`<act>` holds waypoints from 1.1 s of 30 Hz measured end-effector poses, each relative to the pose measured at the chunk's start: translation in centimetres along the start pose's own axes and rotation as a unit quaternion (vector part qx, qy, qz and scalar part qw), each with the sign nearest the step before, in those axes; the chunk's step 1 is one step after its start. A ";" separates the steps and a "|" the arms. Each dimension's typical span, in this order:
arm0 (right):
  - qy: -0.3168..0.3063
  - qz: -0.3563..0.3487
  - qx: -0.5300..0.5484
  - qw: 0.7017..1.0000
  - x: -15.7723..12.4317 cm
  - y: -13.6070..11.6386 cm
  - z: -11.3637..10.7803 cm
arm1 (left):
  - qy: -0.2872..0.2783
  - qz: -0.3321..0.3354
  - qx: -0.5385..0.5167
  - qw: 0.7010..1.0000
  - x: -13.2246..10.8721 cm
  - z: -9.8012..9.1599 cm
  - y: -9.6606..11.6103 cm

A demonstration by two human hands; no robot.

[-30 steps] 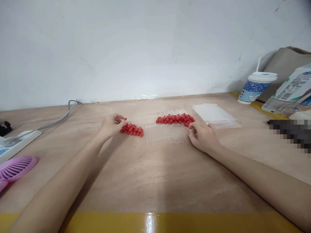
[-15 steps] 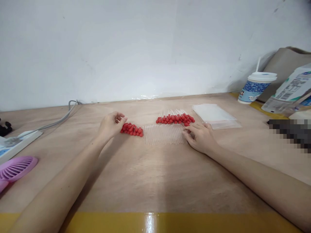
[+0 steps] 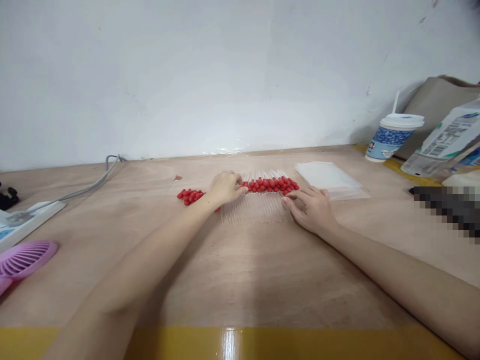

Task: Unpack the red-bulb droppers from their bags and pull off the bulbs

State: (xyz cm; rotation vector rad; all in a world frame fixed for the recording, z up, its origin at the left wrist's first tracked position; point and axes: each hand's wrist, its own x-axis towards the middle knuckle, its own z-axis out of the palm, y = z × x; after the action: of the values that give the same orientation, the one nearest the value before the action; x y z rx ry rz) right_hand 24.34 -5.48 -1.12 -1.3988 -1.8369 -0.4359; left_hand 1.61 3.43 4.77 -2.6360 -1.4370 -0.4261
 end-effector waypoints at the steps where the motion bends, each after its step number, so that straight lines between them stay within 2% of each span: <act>1: 0.006 0.008 0.002 1.000 0.1 0.1 0.0 | -0.005 0.002 -0.001 1.000 0.4 0.2 0.1; 6: 0.020 0.021 0.002 1.000 0.2 0.4 0.1 | -0.001 0.002 0.002 1.000 1.1 0.9 0.3; 10: 0.029 0.024 0.000 0.999 0.2 0.4 0.1 | 0.025 -0.009 0.007 1.000 0.8 1.6 0.7; 13: 0.036 0.025 -0.003 0.999 0.2 0.4 0.1 | 0.062 -0.024 0.009 0.998 -0.2 1.8 0.9; 16: 0.045 0.014 0.003 0.999 0.3 0.4 0.0 | 0.110 -0.015 0.002 0.994 -2.3 1.5 0.9; 20: 0.068 -0.048 0.060 0.995 0.2 -0.1 -0.4 | 0.202 0.067 -0.025 0.977 -6.6 0.8 0.5; 22: 0.061 -0.104 0.082 0.989 0.1 -0.7 -0.8 | 0.211 0.112 -0.043 0.970 -8.7 0.5 0.3; 25: 0.009 -0.190 0.095 0.977 -0.1 -1.9 -1.2 | 0.208 0.153 -0.083 0.962 -10.9 0.4 0.4; 28: -0.029 -0.235 0.098 0.967 -0.3 -2.7 -1.3 | 0.195 0.173 -0.110 0.959 -11.7 0.8 0.8; 33: -0.050 -0.241 0.098 0.964 -0.4 -2.9 -0.7 | 0.213 0.191 -0.125 0.950 -11.5 1.5 1.3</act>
State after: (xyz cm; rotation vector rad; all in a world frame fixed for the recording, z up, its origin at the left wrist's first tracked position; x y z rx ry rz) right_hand 21.97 -7.22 -0.45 -0.8476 -2.2384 -0.4156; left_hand -2.90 -6.22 -0.01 -2.6830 -0.7649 -1.1040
